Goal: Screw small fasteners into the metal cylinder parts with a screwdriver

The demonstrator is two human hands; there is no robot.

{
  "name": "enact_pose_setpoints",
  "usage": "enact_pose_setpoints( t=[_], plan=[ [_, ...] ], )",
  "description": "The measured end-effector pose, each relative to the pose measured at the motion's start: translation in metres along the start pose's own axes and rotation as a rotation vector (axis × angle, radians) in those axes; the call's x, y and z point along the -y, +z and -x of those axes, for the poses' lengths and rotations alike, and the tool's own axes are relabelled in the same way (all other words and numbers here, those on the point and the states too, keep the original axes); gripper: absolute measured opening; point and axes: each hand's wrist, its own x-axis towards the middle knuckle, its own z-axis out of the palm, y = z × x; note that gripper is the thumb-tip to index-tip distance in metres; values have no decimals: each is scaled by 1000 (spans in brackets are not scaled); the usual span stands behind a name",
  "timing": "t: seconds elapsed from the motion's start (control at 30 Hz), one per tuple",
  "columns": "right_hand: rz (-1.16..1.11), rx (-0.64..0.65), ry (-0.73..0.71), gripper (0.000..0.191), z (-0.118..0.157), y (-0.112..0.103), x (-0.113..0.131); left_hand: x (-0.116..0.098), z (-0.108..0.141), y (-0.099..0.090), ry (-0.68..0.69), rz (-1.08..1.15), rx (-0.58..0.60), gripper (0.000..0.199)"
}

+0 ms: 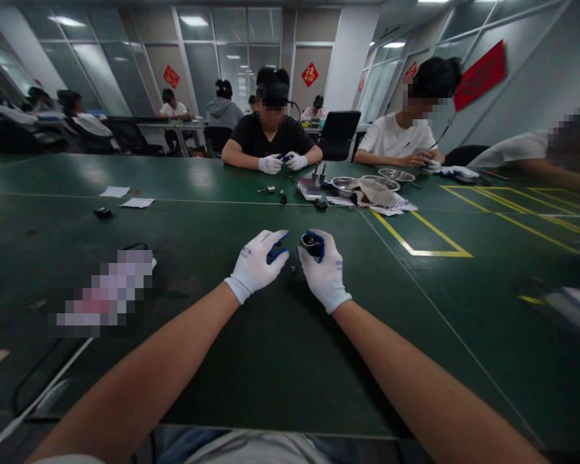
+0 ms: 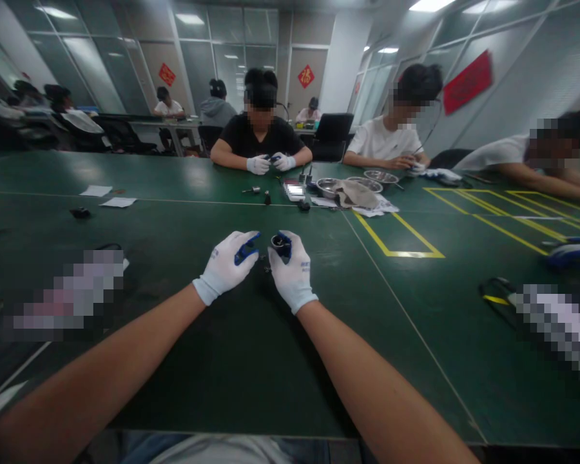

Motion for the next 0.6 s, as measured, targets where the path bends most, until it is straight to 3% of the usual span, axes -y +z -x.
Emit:
enact_pose_setpoints(
  t=[0.13, 0.3, 0.47, 0.6],
  plan=[
    [82, 83, -121, 35, 3, -1, -1, -25, 5, 0, 32, 3, -92, 44],
    [139, 132, -208, 41, 6, -2, -2, -44, 2, 3, -70, 27, -150, 22],
    [196, 119, -231, 41, 6, -1, -6, -49, -1, 4, -195, 142, -149, 4],
    [222, 70, -300, 45, 7, -1, -7, -45, -4, -1, -175, 266, -199, 4]
  ],
)
